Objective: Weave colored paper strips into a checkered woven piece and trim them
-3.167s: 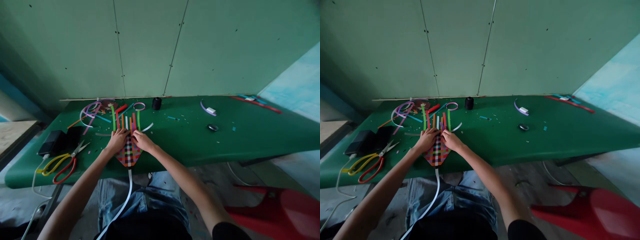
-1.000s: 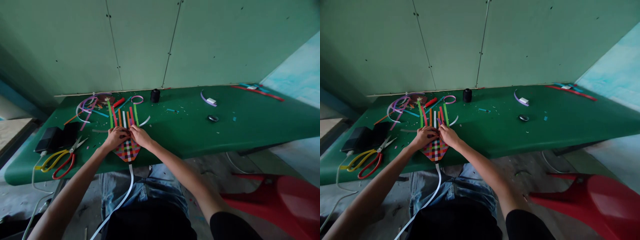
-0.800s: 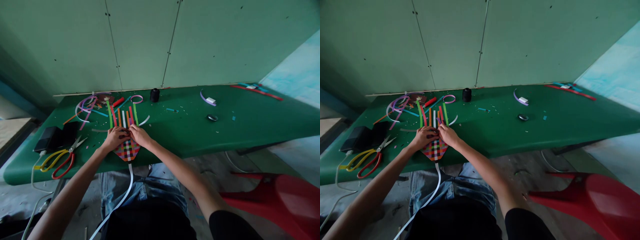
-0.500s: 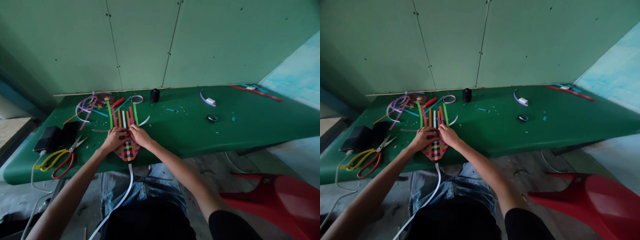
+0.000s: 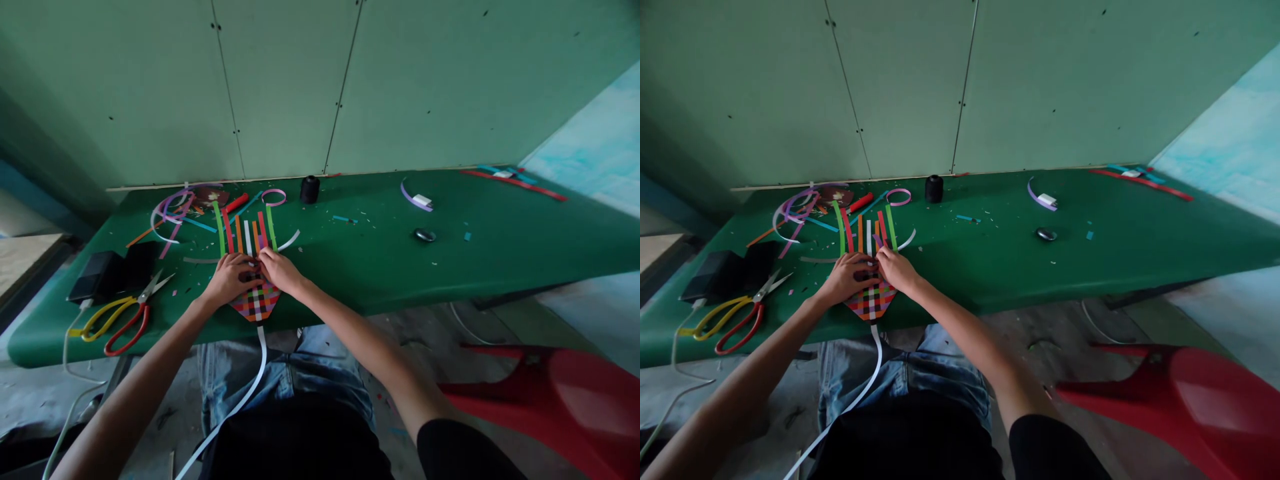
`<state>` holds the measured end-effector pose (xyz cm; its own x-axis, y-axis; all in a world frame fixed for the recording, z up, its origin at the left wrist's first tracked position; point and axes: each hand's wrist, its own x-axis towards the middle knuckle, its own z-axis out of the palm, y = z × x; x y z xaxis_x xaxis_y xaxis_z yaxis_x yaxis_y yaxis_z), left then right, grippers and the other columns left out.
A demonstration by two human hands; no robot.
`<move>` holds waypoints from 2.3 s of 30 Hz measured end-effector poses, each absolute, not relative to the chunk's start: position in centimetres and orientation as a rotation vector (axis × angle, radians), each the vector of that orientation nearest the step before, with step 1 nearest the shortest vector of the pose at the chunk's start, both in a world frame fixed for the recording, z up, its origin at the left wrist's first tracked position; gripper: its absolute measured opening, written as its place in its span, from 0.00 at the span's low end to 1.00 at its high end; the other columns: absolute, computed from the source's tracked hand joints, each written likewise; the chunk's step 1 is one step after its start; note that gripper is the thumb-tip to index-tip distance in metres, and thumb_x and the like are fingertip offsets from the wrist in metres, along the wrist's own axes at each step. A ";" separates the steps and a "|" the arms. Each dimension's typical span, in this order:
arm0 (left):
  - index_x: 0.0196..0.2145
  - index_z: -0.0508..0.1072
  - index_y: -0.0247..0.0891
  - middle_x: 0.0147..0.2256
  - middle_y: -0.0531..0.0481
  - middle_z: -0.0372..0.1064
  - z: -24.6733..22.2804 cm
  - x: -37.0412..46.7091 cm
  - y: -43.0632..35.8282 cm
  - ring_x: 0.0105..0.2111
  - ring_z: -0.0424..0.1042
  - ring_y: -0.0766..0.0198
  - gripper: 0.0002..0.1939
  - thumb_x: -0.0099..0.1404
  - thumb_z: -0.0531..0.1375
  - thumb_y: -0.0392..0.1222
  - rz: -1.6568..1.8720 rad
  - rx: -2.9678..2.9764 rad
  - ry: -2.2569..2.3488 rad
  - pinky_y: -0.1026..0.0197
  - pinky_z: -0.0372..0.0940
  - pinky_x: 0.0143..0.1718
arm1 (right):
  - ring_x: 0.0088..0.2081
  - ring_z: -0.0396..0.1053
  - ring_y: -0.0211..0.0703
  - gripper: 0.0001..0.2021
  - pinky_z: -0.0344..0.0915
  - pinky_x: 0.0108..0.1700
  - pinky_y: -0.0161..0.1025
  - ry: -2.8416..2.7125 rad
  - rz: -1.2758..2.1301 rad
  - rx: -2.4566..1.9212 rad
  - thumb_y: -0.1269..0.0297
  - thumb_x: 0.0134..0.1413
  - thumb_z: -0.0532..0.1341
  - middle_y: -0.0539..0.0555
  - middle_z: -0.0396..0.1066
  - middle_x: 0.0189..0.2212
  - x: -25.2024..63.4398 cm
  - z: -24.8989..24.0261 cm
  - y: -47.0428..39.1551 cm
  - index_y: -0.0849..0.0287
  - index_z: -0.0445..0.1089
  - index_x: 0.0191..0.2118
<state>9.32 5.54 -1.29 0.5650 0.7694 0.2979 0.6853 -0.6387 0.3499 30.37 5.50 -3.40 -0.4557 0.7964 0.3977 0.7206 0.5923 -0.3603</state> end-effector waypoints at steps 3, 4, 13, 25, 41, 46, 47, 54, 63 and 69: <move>0.45 0.82 0.48 0.56 0.48 0.74 -1.1 9.4 5.1 0.62 0.65 0.48 0.17 0.69 0.64 0.60 0.629 2.600 1.240 0.39 0.53 0.69 | 0.44 0.73 0.43 0.08 0.70 0.47 0.38 -2.293 0.178 -1.191 0.74 0.73 0.53 0.60 0.70 0.49 30.4 -3.5 5.5 0.62 0.69 0.49; 0.46 0.82 0.48 0.57 0.48 0.74 -1.1 9.4 4.9 0.64 0.64 0.47 0.18 0.69 0.65 0.61 0.618 2.597 1.247 0.38 0.52 0.70 | 0.44 0.73 0.43 0.08 0.70 0.47 0.38 -2.294 0.171 -1.190 0.74 0.73 0.53 0.59 0.70 0.49 30.4 -3.5 5.6 0.61 0.69 0.48; 0.53 0.79 0.48 0.63 0.45 0.68 -1.3 9.3 3.9 0.71 0.54 0.40 0.27 0.63 0.68 0.65 0.556 2.595 1.273 0.32 0.42 0.74 | 0.45 0.74 0.43 0.08 0.71 0.47 0.37 -2.286 0.197 -1.196 0.75 0.72 0.54 0.59 0.70 0.50 30.4 -3.4 5.5 0.60 0.69 0.48; 0.62 0.75 0.47 0.69 0.42 0.59 -1.1 9.1 2.7 0.74 0.46 0.32 0.40 0.57 0.71 0.67 0.494 2.673 1.270 0.27 0.35 0.73 | 0.44 0.75 0.43 0.08 0.70 0.46 0.37 -2.249 0.225 -1.172 0.73 0.74 0.54 0.60 0.71 0.48 30.4 -3.2 5.4 0.62 0.70 0.48; 0.67 0.67 0.42 0.61 0.39 0.69 -0.4 11.8 3.7 0.61 0.68 0.44 0.26 0.76 0.55 0.53 0.668 2.588 1.405 0.42 0.64 0.62 | 0.36 0.75 0.43 0.06 0.72 0.35 0.37 -1.746 0.331 -1.142 0.66 0.71 0.57 0.58 0.76 0.42 34.1 0.1 3.0 0.57 0.71 0.47; 0.65 0.69 0.42 0.60 0.37 0.69 -0.4 13.1 6.3 0.62 0.65 0.37 0.28 0.69 0.62 0.47 0.697 2.477 1.545 0.36 0.64 0.59 | 0.43 0.75 0.46 0.06 0.73 0.49 0.43 -1.961 0.364 -1.153 0.75 0.65 0.61 0.57 0.75 0.42 33.6 -1.5 2.7 0.58 0.72 0.44; 0.64 0.71 0.42 0.60 0.37 0.70 -0.3 13.2 6.7 0.62 0.64 0.36 0.28 0.68 0.62 0.46 0.671 2.476 1.513 0.35 0.64 0.59 | 0.46 0.75 0.47 0.06 0.73 0.51 0.44 -2.020 0.377 -1.151 0.75 0.64 0.62 0.57 0.75 0.43 33.5 -1.9 2.6 0.59 0.73 0.43; 0.60 0.77 0.45 0.60 0.45 0.73 -0.4 12.3 7.2 0.62 0.66 0.47 0.26 0.66 0.57 0.32 0.582 2.559 1.256 0.41 0.62 0.63 | 0.50 0.74 0.47 0.07 0.72 0.57 0.46 -2.070 0.476 -1.141 0.75 0.65 0.64 0.58 0.74 0.46 33.9 -2.8 2.4 0.59 0.76 0.45; 0.63 0.74 0.48 0.64 0.49 0.69 -1.0 11.9 5.9 0.64 0.61 0.45 0.26 0.73 0.53 0.35 0.516 2.648 1.235 0.38 0.58 0.64 | 0.49 0.74 0.47 0.10 0.72 0.57 0.46 -2.090 0.474 -1.096 0.78 0.66 0.60 0.58 0.75 0.46 34.2 -2.9 2.7 0.59 0.75 0.46; 0.60 0.77 0.50 0.62 0.48 0.71 -1.1 12.1 5.9 0.65 0.61 0.44 0.19 0.76 0.56 0.49 0.570 2.642 1.255 0.36 0.55 0.67 | 0.49 0.73 0.48 0.08 0.72 0.56 0.47 -2.108 0.435 -1.090 0.76 0.68 0.60 0.58 0.74 0.45 34.1 -2.8 2.6 0.60 0.75 0.46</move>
<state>12.10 5.87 -1.14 0.5750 0.7726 0.2691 0.7110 -0.6346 0.3029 34.12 2.58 -2.77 -0.3896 0.8094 0.4395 0.5690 0.5867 -0.5761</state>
